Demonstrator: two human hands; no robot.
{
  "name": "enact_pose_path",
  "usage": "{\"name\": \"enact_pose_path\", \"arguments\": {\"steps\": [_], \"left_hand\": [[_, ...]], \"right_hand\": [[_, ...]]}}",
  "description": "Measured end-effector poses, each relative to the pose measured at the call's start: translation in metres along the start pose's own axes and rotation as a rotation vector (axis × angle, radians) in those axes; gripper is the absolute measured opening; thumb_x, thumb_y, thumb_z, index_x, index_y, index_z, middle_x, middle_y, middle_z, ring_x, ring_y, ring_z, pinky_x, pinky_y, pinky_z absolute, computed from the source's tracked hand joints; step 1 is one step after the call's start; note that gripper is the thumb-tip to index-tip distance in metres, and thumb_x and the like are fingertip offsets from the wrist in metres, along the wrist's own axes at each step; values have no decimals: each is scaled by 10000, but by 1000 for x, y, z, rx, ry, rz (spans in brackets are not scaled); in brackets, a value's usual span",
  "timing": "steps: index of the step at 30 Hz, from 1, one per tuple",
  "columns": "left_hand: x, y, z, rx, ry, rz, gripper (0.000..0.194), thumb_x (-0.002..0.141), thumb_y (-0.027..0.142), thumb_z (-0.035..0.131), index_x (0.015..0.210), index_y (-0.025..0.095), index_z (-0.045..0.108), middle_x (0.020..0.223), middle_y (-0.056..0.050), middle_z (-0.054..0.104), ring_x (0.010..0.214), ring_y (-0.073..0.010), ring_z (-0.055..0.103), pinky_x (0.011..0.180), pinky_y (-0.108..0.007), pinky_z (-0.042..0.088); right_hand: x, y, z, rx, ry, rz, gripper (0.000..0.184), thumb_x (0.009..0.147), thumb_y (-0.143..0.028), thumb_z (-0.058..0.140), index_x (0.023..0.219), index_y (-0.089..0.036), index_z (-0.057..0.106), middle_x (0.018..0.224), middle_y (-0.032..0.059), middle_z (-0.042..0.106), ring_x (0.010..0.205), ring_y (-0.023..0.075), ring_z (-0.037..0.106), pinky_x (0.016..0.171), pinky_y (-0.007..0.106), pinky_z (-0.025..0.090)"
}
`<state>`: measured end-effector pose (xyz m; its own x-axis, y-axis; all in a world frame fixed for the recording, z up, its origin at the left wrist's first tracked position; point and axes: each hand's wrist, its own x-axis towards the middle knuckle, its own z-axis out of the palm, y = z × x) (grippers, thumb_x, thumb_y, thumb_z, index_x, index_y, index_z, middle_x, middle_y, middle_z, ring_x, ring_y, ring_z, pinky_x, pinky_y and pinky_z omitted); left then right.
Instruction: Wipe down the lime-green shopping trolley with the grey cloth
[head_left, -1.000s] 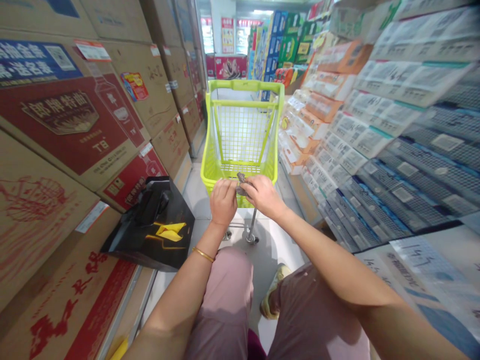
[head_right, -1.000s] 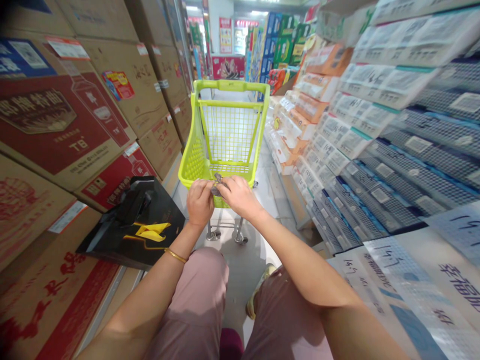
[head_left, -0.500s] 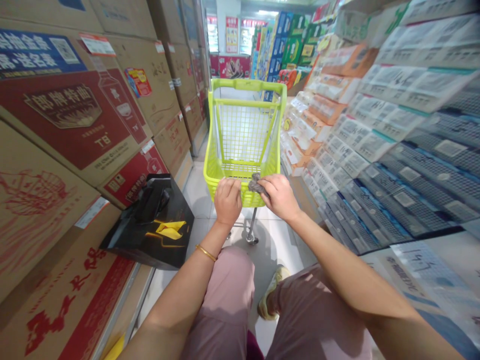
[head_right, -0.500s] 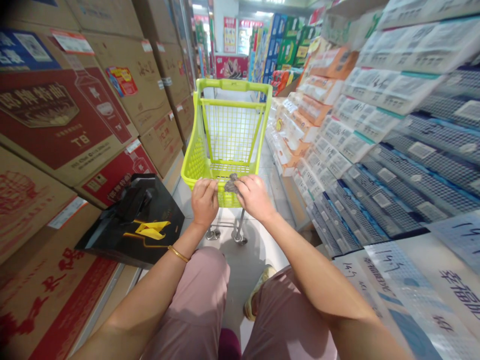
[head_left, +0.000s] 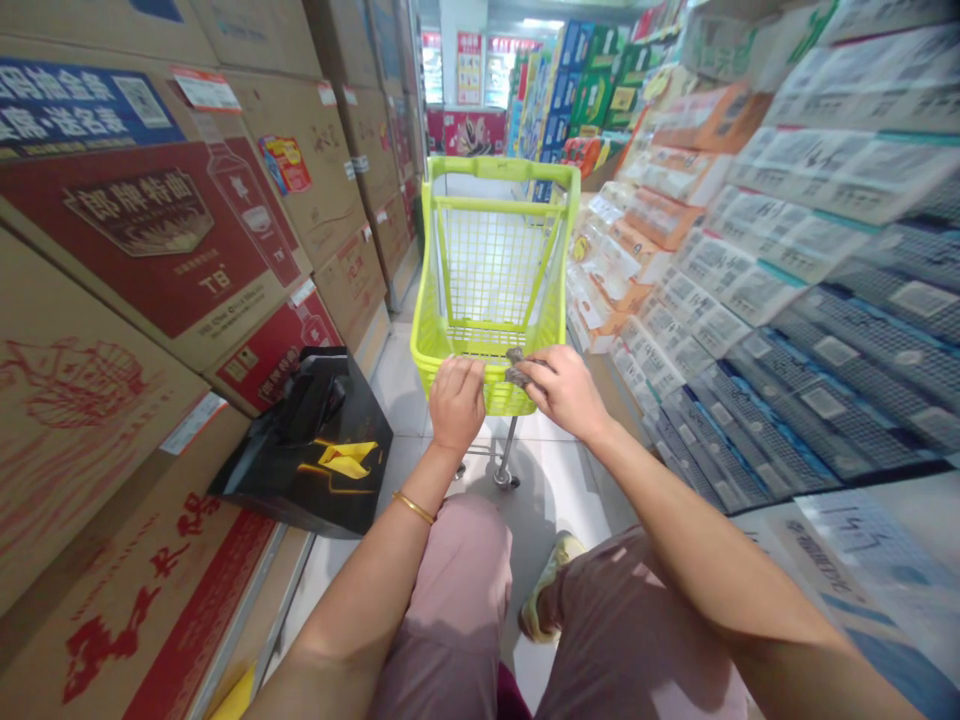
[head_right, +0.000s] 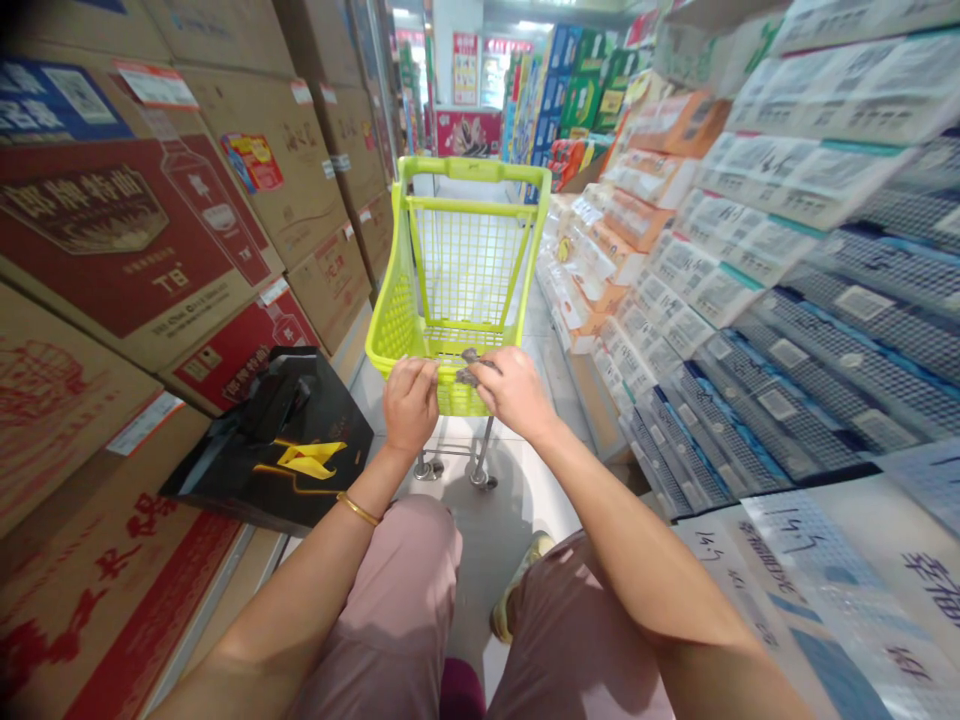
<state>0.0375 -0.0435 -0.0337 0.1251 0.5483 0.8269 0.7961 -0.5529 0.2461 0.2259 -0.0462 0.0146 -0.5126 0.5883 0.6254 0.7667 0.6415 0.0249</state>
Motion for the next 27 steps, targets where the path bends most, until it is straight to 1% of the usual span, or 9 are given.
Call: {"name": "enact_pose_path", "arguments": {"steps": [5,8,10,15,17,19,23,25,27], "left_hand": [[0,3,3,-5,38,-26,261,913,167,373,1045,182,598,1023,-85,642,1065,-190,554,1042,-412,384],[0,5,4,3,57,-28,261,916,170,367,1029,178,602,1008,-82,645,1050,-188,559,1036,-409,391],[0,5,4,-5,50,-30,264,919,176,360,1026,178,602,1009,-82,644,1055,-190,557,1036,-413,390],[0,4,3,-39,18,-47,264,924,194,352,1032,189,593,1026,-85,634,1071,-192,548,1037,-427,383],[0,3,2,-32,19,-45,259,922,191,356,1032,188,590,1024,-86,632,1065,-193,549,1035,-426,385],[1,3,1,-19,25,-36,255,919,184,359,1033,180,587,1014,-89,633,1057,-194,549,1034,-421,389],[2,4,0,-12,29,-28,256,918,174,354,1026,171,587,997,-92,636,1048,-192,552,1029,-412,397],[2,4,0,0,31,-30,258,918,176,353,1019,180,591,995,-84,635,1041,-192,559,1024,-412,403],[2,4,0,15,34,-29,261,917,176,353,1015,184,594,993,-78,636,1035,-192,566,1019,-412,409]], "right_hand": [[-10,17,-21,-57,131,125,203,853,-233,474,937,-218,658,957,74,618,916,225,526,839,415,428],[-7,17,-29,-101,235,172,212,850,-215,464,932,-232,659,988,77,605,938,235,519,842,427,426],[-2,12,-29,-115,244,172,229,855,-203,450,941,-240,659,1012,80,595,951,244,504,839,432,421],[11,-13,-15,-11,160,138,233,857,-200,432,960,-220,641,1032,86,575,973,233,484,878,422,417],[14,-24,-10,63,104,131,241,821,-212,474,1011,-195,622,1092,105,551,1051,249,464,938,450,398],[14,-29,-9,124,18,105,339,772,-220,516,1102,-176,580,1206,128,503,1165,285,405,995,502,361],[10,-22,-15,225,-127,15,488,781,-135,461,1267,-185,461,1368,141,410,1309,284,313,1050,549,315],[8,-14,-21,263,-151,-26,483,826,-139,442,1304,-208,425,1384,135,422,1308,259,352,1042,521,346],[8,-8,-25,280,-143,-42,462,862,-240,489,1317,-233,409,1355,119,477,1264,248,427,1017,482,388]]}}
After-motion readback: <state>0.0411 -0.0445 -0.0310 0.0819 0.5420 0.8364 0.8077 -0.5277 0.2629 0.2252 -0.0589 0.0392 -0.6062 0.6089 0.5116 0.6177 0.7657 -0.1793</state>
